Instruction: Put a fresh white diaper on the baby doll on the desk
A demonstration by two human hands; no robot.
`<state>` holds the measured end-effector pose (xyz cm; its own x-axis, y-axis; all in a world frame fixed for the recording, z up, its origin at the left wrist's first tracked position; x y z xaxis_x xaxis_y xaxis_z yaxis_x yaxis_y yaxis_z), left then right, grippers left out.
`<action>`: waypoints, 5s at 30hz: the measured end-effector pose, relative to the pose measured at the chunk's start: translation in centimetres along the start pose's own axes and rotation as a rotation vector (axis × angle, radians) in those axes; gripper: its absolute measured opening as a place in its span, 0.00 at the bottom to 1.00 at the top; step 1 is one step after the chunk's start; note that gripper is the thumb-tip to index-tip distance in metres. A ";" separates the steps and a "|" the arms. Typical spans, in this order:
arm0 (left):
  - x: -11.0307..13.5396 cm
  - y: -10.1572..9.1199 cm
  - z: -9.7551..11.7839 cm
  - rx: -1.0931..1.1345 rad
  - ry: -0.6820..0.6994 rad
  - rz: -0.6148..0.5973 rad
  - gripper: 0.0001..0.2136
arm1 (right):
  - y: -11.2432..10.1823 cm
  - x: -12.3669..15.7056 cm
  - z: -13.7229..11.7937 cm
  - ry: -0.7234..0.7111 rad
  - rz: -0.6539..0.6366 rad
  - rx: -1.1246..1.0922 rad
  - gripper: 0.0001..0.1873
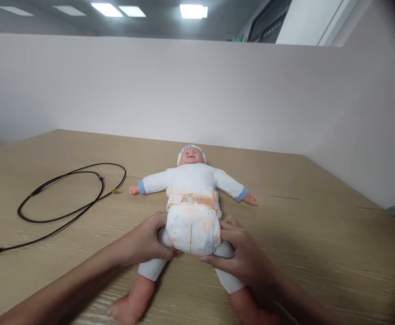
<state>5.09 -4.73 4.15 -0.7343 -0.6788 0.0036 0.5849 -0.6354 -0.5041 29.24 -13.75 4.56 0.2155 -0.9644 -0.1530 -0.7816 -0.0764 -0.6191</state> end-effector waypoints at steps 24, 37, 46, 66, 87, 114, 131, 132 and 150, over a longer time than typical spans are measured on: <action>0.7 -0.3 -0.1 0.184 -0.068 -0.047 0.22 | -0.3 -0.4 0.5 0.036 0.005 -0.098 0.16; 0.9 0.7 0.0 -0.073 -0.065 0.131 0.28 | 1.0 -0.1 -1.9 0.126 0.093 0.024 0.20; 0.5 0.7 1.1 -0.005 -0.023 0.092 0.15 | 1.6 0.1 -2.0 0.123 0.092 -0.032 0.13; 0.6 1.2 0.7 0.100 -0.122 0.159 0.17 | 2.0 0.2 -1.8 0.157 0.148 -0.044 0.23; 0.2 1.0 0.5 -0.205 -0.057 0.165 0.14 | 1.6 -0.3 -1.8 0.156 0.080 -0.013 0.12; 0.6 0.5 -1.0 0.363 -0.046 -0.030 0.17 | 1.8 0.4 -0.1 0.178 0.174 -0.159 0.17; 0.5 0.9 -0.7 0.659 -0.112 0.012 0.23 | 1.8 0.4 2.0 0.235 0.155 -0.355 0.29; 0.5 0.9 -0.6 0.660 -0.114 0.015 0.24 | 1.8 0.4 1.9 0.231 0.159 -0.378 0.29; 0.9 -0.1 -1.7 0.345 -0.060 0.374 0.22 | -0.5 1.2 0.8 0.096 0.456 -0.145 0.18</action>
<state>3.80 -4.63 2.73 -0.4377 -0.8966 -0.0679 0.8910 -0.4224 -0.1663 30.32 -14.66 4.11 -0.2175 -0.9261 -0.3083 -0.8587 0.3318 -0.3906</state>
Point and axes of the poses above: each hand's wrist, its own x-axis away from the middle knuckle, its own y-axis out of the palm, z = x × y, the point moved 3 cm from there along -x, towards the middle knuckle, and after that the axes turned 5 degrees about -x, right-handed, at the moved point
